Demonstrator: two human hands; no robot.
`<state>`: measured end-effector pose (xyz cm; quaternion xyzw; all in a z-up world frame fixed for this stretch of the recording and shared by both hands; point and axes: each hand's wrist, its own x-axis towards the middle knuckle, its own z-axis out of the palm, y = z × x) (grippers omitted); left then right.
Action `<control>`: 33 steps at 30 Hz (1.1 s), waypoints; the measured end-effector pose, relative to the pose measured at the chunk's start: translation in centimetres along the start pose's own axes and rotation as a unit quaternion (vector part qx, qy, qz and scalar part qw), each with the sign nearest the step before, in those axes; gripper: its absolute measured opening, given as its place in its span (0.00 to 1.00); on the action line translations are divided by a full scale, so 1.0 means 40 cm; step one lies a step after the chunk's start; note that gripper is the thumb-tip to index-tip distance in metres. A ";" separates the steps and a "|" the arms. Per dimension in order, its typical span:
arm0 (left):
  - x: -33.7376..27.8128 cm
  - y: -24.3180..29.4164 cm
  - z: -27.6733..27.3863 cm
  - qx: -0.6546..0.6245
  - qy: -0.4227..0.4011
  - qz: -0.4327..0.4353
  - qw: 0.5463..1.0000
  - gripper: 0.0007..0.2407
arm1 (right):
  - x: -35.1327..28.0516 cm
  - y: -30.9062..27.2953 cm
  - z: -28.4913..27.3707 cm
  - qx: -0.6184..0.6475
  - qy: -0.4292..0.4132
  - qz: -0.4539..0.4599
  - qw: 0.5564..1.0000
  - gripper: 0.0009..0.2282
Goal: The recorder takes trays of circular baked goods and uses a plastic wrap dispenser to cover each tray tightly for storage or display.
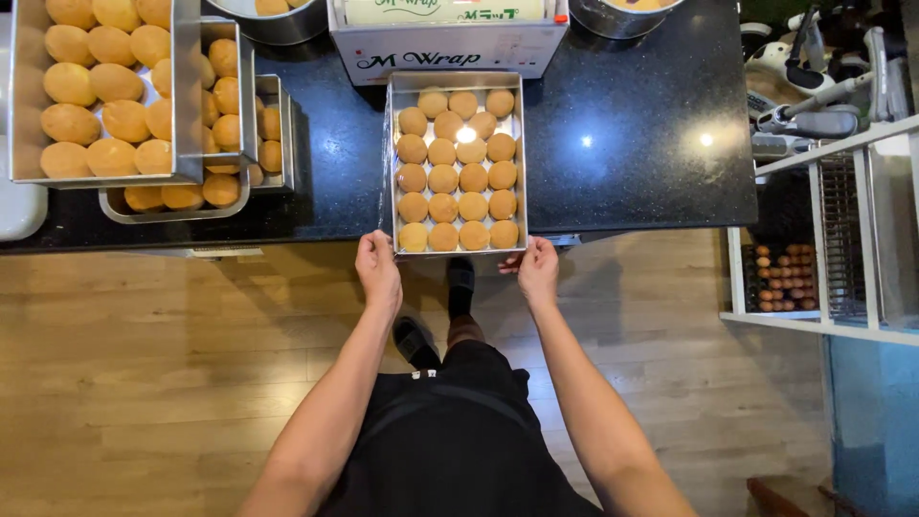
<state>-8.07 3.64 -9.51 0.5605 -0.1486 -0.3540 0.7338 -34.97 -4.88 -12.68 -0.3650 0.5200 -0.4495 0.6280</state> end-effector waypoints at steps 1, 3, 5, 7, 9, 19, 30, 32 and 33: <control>0.002 0.010 0.007 0.008 -0.005 -0.003 1.000 0.09 | 0.005 0.005 -0.003 -0.011 0.003 -0.010 1.000 0.11; 0.006 0.024 0.016 0.016 -0.009 -0.007 1.000 0.12 | 0.010 0.013 -0.003 -0.022 0.006 -0.020 1.000 0.11; 0.010 0.031 0.022 0.023 -0.009 -0.033 0.999 0.18 | 0.011 0.020 0.003 -0.050 0.047 -0.052 0.996 0.11; 0.015 0.021 0.023 0.043 -0.005 -0.030 0.999 0.20 | 0.006 0.010 0.013 -0.019 0.063 -0.058 0.996 0.11; 0.016 0.018 0.020 0.063 0.000 -0.027 0.998 0.22 | -0.007 -0.001 0.025 0.012 0.079 -0.063 0.995 0.11; 0.031 0.138 0.064 0.298 -0.012 0.034 0.954 0.22 | 0.058 -0.032 -0.023 -0.087 0.044 0.011 0.995 0.09; 0.091 0.208 0.085 0.447 -0.130 -0.007 0.885 0.20 | 0.162 -0.095 -0.024 -0.175 -0.032 0.111 0.978 0.12; 0.122 0.174 0.066 0.404 -0.143 -0.093 0.899 0.19 | 0.173 -0.097 0.001 -0.133 0.016 0.134 0.982 0.14; 0.139 0.160 0.061 0.406 -0.144 -0.090 0.898 0.19 | 0.167 -0.119 0.015 -0.130 0.016 0.134 0.982 0.14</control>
